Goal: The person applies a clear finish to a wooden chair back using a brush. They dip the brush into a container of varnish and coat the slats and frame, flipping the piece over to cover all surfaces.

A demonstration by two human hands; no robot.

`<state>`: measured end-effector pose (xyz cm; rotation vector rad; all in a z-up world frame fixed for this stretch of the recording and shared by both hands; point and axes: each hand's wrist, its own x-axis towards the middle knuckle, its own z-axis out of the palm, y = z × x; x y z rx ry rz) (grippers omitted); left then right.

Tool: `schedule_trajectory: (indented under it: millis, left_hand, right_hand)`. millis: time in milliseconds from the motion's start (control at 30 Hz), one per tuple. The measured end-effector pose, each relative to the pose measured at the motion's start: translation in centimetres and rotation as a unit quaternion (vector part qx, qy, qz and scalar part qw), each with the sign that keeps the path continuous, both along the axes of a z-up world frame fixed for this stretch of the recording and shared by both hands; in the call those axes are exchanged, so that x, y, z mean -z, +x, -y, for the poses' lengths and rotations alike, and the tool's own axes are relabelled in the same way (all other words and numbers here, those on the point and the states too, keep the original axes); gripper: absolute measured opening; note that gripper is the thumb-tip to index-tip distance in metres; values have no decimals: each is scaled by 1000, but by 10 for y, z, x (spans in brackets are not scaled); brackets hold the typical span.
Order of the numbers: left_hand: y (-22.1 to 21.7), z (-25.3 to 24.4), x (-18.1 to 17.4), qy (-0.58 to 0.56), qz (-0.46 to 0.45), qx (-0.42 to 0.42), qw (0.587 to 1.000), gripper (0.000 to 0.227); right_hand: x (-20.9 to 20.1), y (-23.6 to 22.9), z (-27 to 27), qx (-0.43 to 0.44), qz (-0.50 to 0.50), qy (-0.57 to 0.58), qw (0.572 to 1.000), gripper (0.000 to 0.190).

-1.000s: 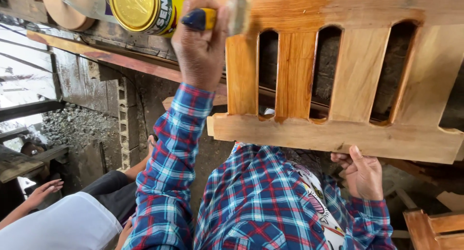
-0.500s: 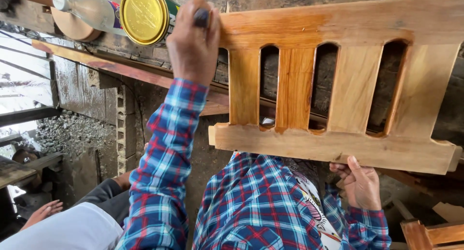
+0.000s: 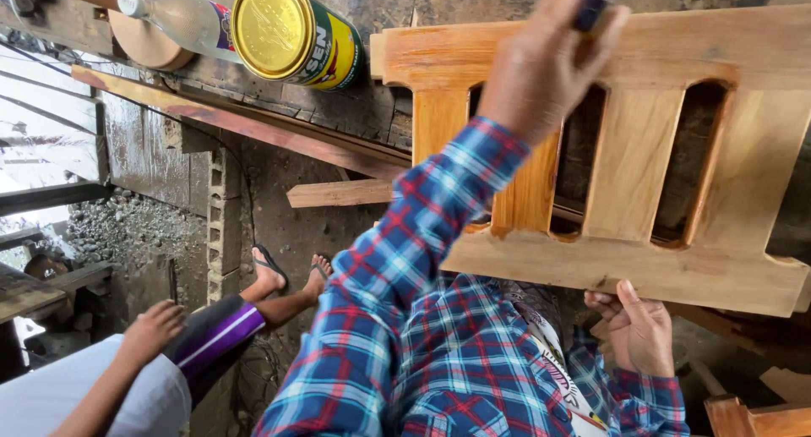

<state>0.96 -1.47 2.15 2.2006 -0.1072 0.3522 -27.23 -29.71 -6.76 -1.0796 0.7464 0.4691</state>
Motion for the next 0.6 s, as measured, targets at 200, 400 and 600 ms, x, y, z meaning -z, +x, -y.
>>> schedule_trajectory:
  millis: [200, 400, 600]
  left_hand:
    - [-12, -102, -36, 21, 65, -69, 995, 20]
    - [-39, -143, -65, 227, 45, -35, 972, 19]
    - [-75, -130, -80, 99, 6, 89, 991, 19]
  right_hand:
    - [-5, 3, -1, -13, 10, -5, 1000, 29]
    - [-5, 4, -3, -11, -1, -3, 1000, 28]
    - [-5, 3, -2, -11, 3, -5, 1000, 26]
